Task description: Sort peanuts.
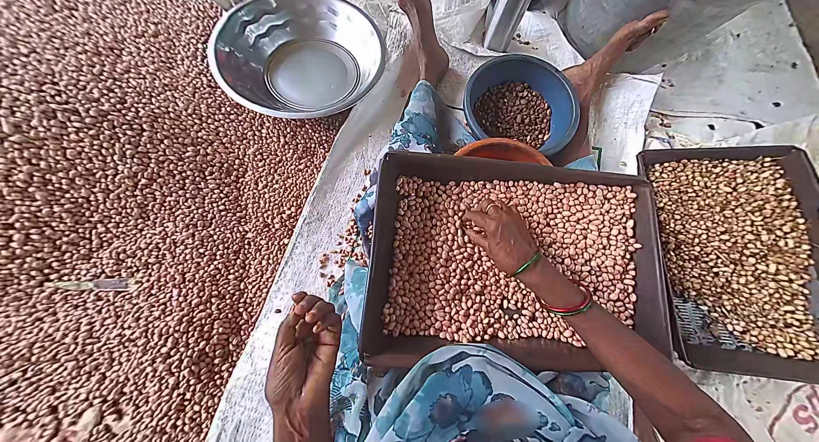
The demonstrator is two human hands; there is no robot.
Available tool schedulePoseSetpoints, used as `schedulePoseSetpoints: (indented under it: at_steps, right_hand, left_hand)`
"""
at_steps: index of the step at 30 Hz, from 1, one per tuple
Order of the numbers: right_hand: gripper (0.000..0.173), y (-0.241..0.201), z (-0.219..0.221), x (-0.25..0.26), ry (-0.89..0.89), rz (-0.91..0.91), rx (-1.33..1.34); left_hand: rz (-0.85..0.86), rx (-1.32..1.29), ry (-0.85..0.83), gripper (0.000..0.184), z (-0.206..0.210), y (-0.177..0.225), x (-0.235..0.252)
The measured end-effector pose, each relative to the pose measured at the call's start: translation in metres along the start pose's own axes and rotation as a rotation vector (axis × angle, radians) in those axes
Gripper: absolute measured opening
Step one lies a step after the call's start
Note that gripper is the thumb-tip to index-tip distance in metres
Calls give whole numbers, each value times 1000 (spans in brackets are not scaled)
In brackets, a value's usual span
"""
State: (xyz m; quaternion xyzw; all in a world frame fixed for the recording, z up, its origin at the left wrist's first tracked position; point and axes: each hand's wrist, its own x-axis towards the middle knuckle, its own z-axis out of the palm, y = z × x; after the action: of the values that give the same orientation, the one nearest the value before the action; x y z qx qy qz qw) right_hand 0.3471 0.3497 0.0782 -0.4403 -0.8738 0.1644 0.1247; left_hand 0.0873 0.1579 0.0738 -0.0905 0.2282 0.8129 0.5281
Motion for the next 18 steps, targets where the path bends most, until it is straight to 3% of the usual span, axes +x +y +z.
schedulePoseSetpoints:
  at_steps: [8,14,18]
  right_hand:
    - [21,5,3,-1,9,-71,-27]
    - [14,1,2,-4,15,-75,29]
    - [15,-5,-15,-9,-139,22,160]
  left_hand:
    - [-34,-69,86,42,-19,-5,-5]
    - [-31,-53,80,43,-10,-6,-7]
    - [-32,-33,70,42,-7,-7,-5]
